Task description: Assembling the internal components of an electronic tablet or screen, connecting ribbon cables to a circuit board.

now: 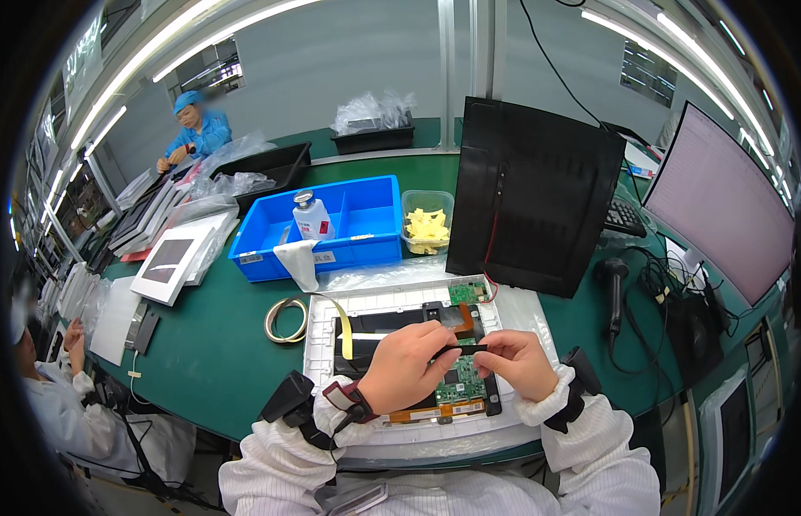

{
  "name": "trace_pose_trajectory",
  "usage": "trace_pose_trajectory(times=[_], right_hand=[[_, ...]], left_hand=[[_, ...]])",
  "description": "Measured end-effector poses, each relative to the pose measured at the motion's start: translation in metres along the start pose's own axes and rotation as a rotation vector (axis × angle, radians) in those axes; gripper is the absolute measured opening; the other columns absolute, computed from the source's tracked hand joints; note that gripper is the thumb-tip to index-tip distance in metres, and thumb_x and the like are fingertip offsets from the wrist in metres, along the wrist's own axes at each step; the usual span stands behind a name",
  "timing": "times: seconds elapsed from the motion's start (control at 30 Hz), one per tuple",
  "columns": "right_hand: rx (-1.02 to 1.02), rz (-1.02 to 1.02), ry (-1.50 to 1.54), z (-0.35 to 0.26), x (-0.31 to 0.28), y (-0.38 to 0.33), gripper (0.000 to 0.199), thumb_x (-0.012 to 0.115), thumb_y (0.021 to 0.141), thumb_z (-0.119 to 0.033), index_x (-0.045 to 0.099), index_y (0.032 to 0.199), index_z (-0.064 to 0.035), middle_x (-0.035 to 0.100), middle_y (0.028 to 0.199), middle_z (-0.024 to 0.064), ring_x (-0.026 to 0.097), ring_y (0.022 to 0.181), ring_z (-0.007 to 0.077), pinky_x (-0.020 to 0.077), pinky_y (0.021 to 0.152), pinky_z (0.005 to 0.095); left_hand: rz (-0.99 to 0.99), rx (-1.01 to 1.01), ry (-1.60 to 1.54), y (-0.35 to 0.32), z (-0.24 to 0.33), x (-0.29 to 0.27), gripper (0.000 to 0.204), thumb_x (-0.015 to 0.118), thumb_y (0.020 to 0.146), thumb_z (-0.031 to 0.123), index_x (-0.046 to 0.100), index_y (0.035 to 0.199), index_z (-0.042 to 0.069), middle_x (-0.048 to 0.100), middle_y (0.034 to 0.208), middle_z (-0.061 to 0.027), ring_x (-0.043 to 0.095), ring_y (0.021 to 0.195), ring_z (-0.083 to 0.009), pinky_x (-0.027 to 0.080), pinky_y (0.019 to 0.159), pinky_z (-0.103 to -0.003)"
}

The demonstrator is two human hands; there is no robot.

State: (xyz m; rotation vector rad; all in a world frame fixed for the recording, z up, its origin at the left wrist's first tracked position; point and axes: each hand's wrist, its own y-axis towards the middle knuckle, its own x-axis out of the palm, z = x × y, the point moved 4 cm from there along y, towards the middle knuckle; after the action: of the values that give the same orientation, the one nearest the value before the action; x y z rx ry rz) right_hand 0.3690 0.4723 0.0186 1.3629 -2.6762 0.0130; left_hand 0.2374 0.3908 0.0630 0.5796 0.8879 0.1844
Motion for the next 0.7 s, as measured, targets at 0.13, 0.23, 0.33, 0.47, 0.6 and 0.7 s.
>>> trace_pose_trajectory(times=[0.13, 0.23, 0.33, 0.47, 0.6, 0.7], right_hand=[[-0.125, 0.036, -0.196, 0.004, 0.003, 0.001, 0.011, 0.061, 0.074, -0.003, 0.058, 0.081, 0.0051, 0.057, 0.069, 0.0055, 0.053, 0.060, 0.0074, 0.0438, 0.054, 0.0188], [-0.151, 0.030, -0.366, 0.003, 0.007, 0.001, 0.011, 0.063, 0.071, -0.004, 0.059, 0.077, 0.0041, 0.057, 0.068, 0.0067, 0.054, 0.060, 0.0088, 0.0444, 0.054, 0.0201], [-0.195, 0.016, -0.466, 0.002, 0.007, 0.002, 0.011, 0.063, 0.070, -0.004, 0.059, 0.078, 0.0038, 0.057, 0.067, 0.0066, 0.053, 0.058, 0.0089, 0.0431, 0.053, 0.0200], [-0.218, -0.011, -0.474, -0.001, 0.008, 0.000, 0.012, 0.064, 0.070, -0.006, 0.060, 0.078, 0.0016, 0.058, 0.067, 0.0074, 0.055, 0.057, 0.0109, 0.0440, 0.051, 0.0204], [-0.214, -0.041, -0.556, 0.000, 0.009, 0.001, 0.012, 0.065, 0.069, -0.007, 0.061, 0.077, 0.0004, 0.058, 0.067, 0.0076, 0.054, 0.055, 0.0122, 0.0425, 0.049, 0.0210], [-0.214, -0.052, -0.565, 0.002, 0.009, 0.000, 0.011, 0.066, 0.066, -0.005, 0.060, 0.073, 0.0013, 0.059, 0.067, 0.0073, 0.053, 0.055, 0.0122, 0.0411, 0.050, 0.0217]], left_hand=[[-0.134, -0.056, -0.114, -0.004, -0.010, 0.012, 0.009, 0.054, 0.075, 0.009, 0.053, 0.079, 0.001, 0.054, 0.069, -0.0125, 0.054, 0.062, -0.0284, 0.042, 0.054, -0.032], [-0.177, -0.130, -0.189, -0.009, -0.012, 0.017, 0.009, 0.053, 0.075, 0.008, 0.053, 0.081, 0.001, 0.054, 0.070, -0.0138, 0.054, 0.062, -0.0295, 0.043, 0.054, -0.032], [-0.207, -0.133, -0.191, -0.010, -0.012, 0.017, 0.009, 0.053, 0.076, 0.008, 0.053, 0.083, 0.001, 0.055, 0.068, -0.0141, 0.055, 0.060, -0.0293, 0.043, 0.053, -0.031], [-0.243, -0.131, -0.199, -0.012, -0.013, 0.019, 0.009, 0.053, 0.076, 0.008, 0.054, 0.083, 0.002, 0.054, 0.065, -0.0134, 0.054, 0.059, -0.0290, 0.042, 0.052, -0.031], [-0.243, -0.102, -0.203, -0.013, -0.012, 0.021, 0.009, 0.050, 0.076, 0.012, 0.052, 0.078, 0.004, 0.053, 0.063, -0.0132, 0.053, 0.057, -0.0303, 0.042, 0.050, -0.035], [-0.291, -0.115, -0.204, -0.013, -0.013, 0.024, 0.009, 0.050, 0.076, 0.013, 0.052, 0.078, 0.004, 0.053, 0.063, -0.0130, 0.053, 0.057, -0.0303, 0.041, 0.050, -0.035]])
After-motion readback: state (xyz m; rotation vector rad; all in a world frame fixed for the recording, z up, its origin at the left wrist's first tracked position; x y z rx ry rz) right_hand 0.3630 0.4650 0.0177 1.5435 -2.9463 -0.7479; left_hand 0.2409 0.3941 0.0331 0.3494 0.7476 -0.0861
